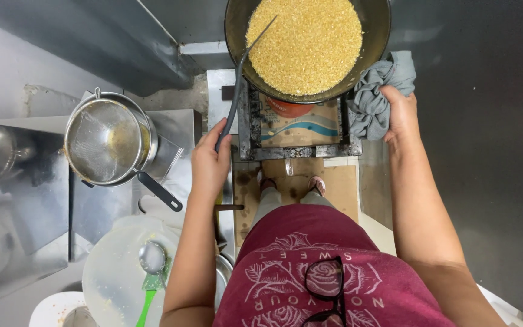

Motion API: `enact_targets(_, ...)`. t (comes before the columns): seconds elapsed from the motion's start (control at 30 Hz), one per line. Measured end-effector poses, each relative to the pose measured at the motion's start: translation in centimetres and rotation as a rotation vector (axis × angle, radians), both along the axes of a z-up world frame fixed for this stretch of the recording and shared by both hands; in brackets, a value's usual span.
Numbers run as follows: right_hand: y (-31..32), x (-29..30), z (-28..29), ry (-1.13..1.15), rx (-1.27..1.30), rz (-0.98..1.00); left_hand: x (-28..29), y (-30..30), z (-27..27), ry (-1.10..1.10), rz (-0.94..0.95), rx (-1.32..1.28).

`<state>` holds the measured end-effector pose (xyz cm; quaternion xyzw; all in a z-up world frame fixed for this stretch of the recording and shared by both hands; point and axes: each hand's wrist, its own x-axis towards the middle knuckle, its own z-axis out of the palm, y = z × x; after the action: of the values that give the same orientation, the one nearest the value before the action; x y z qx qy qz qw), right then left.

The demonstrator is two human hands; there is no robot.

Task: Stirring and frying grains or small food items in a large pan on a stove.

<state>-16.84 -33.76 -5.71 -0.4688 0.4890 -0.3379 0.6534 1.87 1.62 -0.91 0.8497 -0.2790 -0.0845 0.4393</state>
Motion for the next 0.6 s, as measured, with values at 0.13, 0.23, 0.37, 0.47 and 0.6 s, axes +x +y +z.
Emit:
enact_targets(0.13,0.0,0.1,0.1,0.004,0.005,0.005,1.4,1.0,4.6,-0.242,-0.082,0.164)
enact_targets(0.23,-0.7,0.2,-0.7,-0.009,-0.004,0.029,2.3,1.5,11.7,-0.387,-0.185,0.358)
enact_targets(0.37,-0.7,0.2,1.2,0.008,0.061,0.039,2.6,1.2,19.7,-0.702,-0.331,0.702)
enact_targets(0.47,0.0,0.2,3.2,0.05,0.137,0.05,3.5,0.8,21.8,-0.832,-0.45,0.864)
enact_targets(0.6,-0.5,0.1,2.4,0.108,0.087,0.065,5.1,-0.9,21.2,-0.826,-0.52,0.983)
